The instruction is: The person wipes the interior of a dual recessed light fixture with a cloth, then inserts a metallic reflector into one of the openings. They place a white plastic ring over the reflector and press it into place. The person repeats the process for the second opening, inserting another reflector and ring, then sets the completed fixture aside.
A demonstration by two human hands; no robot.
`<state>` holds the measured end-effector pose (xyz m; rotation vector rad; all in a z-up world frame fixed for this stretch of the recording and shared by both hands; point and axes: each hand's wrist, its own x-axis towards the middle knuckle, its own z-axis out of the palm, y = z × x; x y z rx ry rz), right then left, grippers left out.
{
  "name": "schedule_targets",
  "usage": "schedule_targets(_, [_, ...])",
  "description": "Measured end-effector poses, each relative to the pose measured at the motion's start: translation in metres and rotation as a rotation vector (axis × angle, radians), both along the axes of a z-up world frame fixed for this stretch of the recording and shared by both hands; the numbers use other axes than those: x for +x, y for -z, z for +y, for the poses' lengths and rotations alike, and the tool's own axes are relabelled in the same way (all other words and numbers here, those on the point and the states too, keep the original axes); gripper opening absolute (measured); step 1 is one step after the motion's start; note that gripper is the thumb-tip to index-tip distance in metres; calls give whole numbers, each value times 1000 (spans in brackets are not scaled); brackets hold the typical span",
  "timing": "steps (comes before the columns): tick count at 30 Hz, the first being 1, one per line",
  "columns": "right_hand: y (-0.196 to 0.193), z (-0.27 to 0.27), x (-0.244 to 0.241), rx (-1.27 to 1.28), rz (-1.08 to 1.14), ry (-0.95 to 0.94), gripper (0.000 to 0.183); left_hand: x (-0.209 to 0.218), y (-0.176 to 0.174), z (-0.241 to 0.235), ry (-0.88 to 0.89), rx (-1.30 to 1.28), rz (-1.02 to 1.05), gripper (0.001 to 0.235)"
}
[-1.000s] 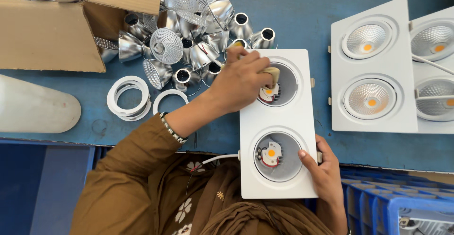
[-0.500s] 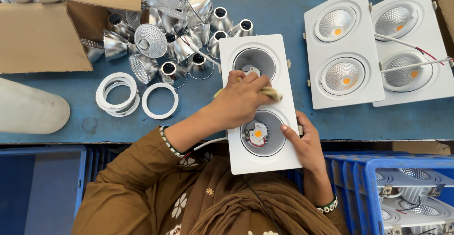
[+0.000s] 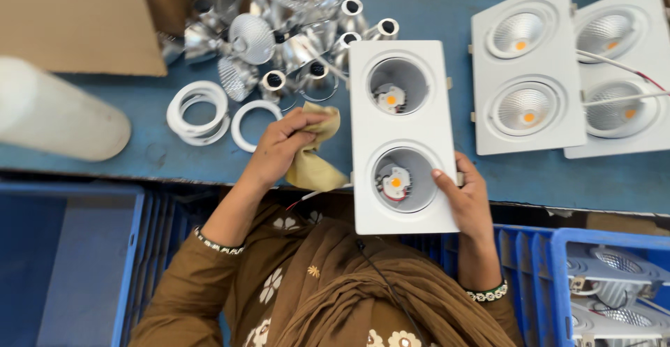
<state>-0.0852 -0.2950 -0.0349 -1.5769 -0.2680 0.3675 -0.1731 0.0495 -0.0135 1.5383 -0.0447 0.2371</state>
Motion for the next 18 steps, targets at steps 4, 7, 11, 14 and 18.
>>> schedule_targets(4, [-4, 2, 1, -41, -43, 7, 42, -13, 19, 2, -65, -332, 148, 42])
schedule_targets(7, [-2, -2, -1, -10, -22, 2, 41, -19, 31, -2, -314, 13, 47, 45])
schedule_targets(11, [0, -2, 1, -1, -34, 11, 39, -22, 39, -14, -466, 832, -117, 63])
schedule_targets(14, [1, -2, 3, -13, -37, 6, 37, -30, 47, -25, -410, 1132, -129, 50])
schedule_targets(18, [3, -6, 4, -14, -25, 7, 38, -38, 51, -14, -588, 1076, -180, 34])
